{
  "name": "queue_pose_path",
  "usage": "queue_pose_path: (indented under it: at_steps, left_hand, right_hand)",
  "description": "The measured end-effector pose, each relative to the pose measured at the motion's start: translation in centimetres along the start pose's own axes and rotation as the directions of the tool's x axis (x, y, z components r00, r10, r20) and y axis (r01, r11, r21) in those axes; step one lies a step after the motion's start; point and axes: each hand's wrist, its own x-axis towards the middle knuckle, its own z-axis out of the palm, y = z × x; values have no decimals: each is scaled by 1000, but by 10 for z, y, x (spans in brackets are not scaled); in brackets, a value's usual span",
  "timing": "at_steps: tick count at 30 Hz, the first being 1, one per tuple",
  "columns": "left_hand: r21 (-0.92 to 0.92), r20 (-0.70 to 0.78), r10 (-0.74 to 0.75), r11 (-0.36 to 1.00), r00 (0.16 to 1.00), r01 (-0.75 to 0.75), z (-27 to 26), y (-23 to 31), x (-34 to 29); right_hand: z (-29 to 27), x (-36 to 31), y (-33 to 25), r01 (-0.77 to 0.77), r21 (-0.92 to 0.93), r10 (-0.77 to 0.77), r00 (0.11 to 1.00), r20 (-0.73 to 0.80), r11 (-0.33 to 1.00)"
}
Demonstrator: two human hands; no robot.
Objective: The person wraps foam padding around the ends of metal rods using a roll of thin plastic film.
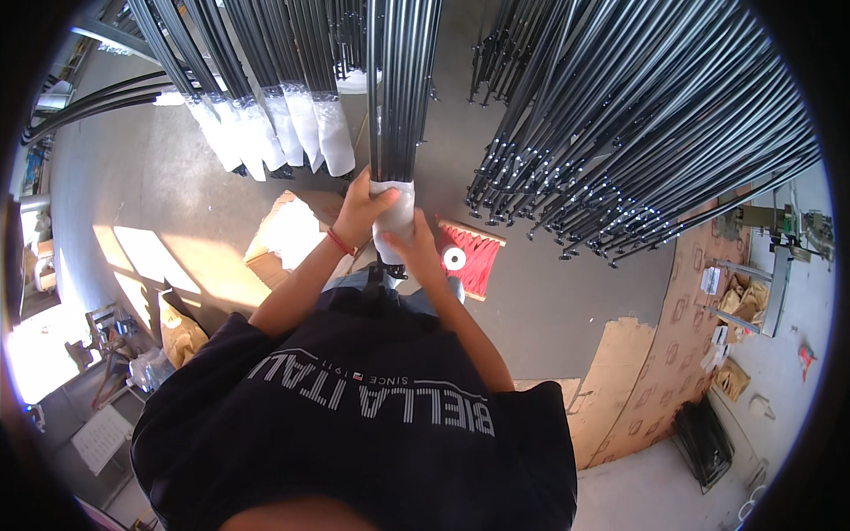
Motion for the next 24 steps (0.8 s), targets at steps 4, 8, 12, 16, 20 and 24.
queue_pose_path:
  at_steps: [4, 8, 12, 16, 20, 24]
  left_hand:
    - [36, 24, -1, 999, 1000, 0, -8, 6, 3]
    - [11, 46, 47, 999, 998, -48, -15, 5, 6]
    - [-256, 70, 93, 964, 993, -72, -10, 31, 10]
    - [-166, -42, 104, 980, 994, -110, -16, 0, -8]
    - [-18, -100, -53, 999, 994, 51, -9, -1, -30]
    - [-162, 38, -111, 980, 993, 115, -19, -9, -20]
  right_hand:
    - [-3, 10, 3, 17, -5, -17, 997, 77, 1000]
    - [3, 10, -16, -90, 241, 61, 990, 125, 966]
    - [3, 8, -17, -146, 379, 86, 982, 171, 914]
    - [4, 7, -13, -154, 462, 80, 981, 175, 874]
    - [3, 6, -18, -159, 465, 65, 975, 211, 871]
    - [-2, 11, -18, -183, 448, 68, 963, 260, 875]
